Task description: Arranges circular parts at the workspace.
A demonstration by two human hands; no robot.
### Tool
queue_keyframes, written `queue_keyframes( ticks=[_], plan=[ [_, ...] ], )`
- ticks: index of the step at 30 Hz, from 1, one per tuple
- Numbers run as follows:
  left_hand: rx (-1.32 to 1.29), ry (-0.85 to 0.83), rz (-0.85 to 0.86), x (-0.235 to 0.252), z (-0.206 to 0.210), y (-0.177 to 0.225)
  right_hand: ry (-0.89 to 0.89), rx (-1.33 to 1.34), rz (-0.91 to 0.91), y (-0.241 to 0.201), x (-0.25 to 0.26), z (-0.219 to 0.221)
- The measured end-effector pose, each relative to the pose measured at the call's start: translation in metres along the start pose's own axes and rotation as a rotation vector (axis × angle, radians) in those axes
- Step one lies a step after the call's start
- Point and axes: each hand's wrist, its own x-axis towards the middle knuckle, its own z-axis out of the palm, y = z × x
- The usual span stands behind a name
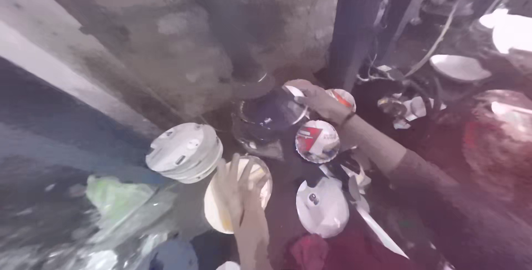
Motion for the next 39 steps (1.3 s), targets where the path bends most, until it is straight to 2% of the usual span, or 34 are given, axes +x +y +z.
queue_keyframes(
  ticks=[2,4,9,14,16,19,21,24,26,29,31,33,36,39],
  plan=[
    [0.016,0.004,0.018,-0.009,-0.008,0.004,-0.014,-0.227,-0.073,0.011,0.04,0.004],
    [0.006,0.023,-0.022,-0.02,-0.014,0.005,-0.03,-0.412,-0.058,0.001,0.057,0.011],
    [-0.003,0.037,-0.086,-0.042,-0.035,-0.002,-0.077,-0.385,0.043,-0.013,0.072,0.027],
    [-0.093,0.016,-0.093,-0.05,-0.044,-0.005,-0.013,-0.438,0.107,-0.018,0.063,0.025],
    [-0.087,0.013,-0.077,-0.051,-0.048,-0.003,0.075,-0.303,0.121,-0.011,0.042,0.016],
    [-0.109,-0.032,-0.075,-0.057,-0.058,0.0,0.17,-0.137,-0.061,0.009,-0.021,-0.004],
    [-0.135,-0.091,-0.104,-0.064,-0.062,-0.001,0.029,-0.039,-0.117,0.022,-0.083,-0.017],
    [-0.072,-0.208,-0.206,-0.075,-0.058,-0.007,-0.34,-0.031,0.024,0.037,-0.169,-0.026],
    [0.005,-0.309,-0.296,-0.081,-0.052,-0.02,-0.439,-0.118,0.11,0.064,-0.207,-0.019],
    [0.39,-0.525,-0.325,-0.08,-0.032,-0.054,-0.278,-0.41,0.218,0.098,-0.238,0.002],
    [0.742,-0.618,-0.354,-0.069,-0.013,-0.072,-0.156,-0.504,0.333,0.113,-0.239,0.021],
    [0.984,-0.661,-0.384,-0.058,0.007,-0.089,-0.111,-0.531,0.375,0.12,-0.235,0.034],
    [1.156,-0.701,-0.425,-0.046,0.018,-0.111,-0.127,-0.533,0.384,0.115,-0.223,0.053],
    [1.172,-0.762,-0.609,-0.038,0.023,-0.11,-0.187,-0.528,0.43,0.107,-0.216,0.066]
  ],
)
